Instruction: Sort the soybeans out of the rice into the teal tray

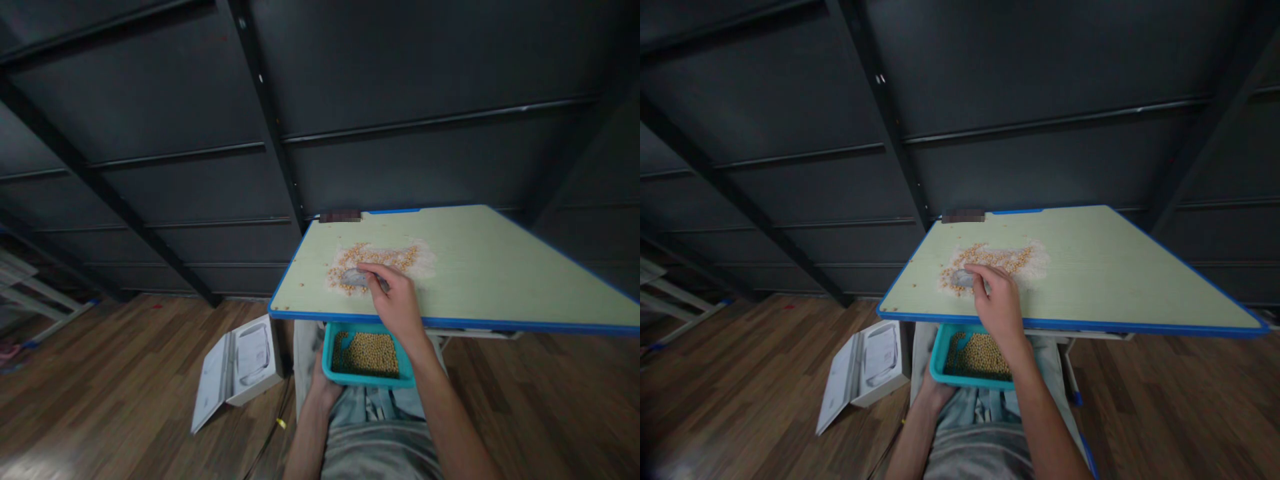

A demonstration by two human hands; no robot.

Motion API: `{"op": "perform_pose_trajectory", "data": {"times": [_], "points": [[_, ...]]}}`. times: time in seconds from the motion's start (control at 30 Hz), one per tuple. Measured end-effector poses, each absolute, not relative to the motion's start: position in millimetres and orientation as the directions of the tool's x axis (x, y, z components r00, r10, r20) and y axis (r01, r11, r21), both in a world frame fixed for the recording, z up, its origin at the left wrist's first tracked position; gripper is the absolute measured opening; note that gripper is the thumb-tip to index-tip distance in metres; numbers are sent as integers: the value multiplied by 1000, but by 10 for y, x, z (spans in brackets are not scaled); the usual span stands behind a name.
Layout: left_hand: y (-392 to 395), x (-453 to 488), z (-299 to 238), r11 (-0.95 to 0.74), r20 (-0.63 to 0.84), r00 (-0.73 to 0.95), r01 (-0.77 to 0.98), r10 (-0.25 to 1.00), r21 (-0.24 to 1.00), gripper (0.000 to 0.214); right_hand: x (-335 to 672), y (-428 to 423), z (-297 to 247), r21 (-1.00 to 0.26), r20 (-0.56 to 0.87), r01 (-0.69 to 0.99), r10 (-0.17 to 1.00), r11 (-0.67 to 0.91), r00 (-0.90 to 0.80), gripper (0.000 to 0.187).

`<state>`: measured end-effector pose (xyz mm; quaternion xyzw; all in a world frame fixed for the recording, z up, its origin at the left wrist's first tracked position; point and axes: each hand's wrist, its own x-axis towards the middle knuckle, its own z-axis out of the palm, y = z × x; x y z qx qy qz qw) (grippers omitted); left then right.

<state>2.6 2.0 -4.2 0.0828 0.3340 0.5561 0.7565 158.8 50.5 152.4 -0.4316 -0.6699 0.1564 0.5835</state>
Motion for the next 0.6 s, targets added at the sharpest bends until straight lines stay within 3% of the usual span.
{"op": "perform_pose_trajectory", "data": {"times": [0.6], "points": [[-19,40,114,355,-408,137,-773,903,526,37,1594,465,1525,-776,582,297,813,557,-4,29]]}}
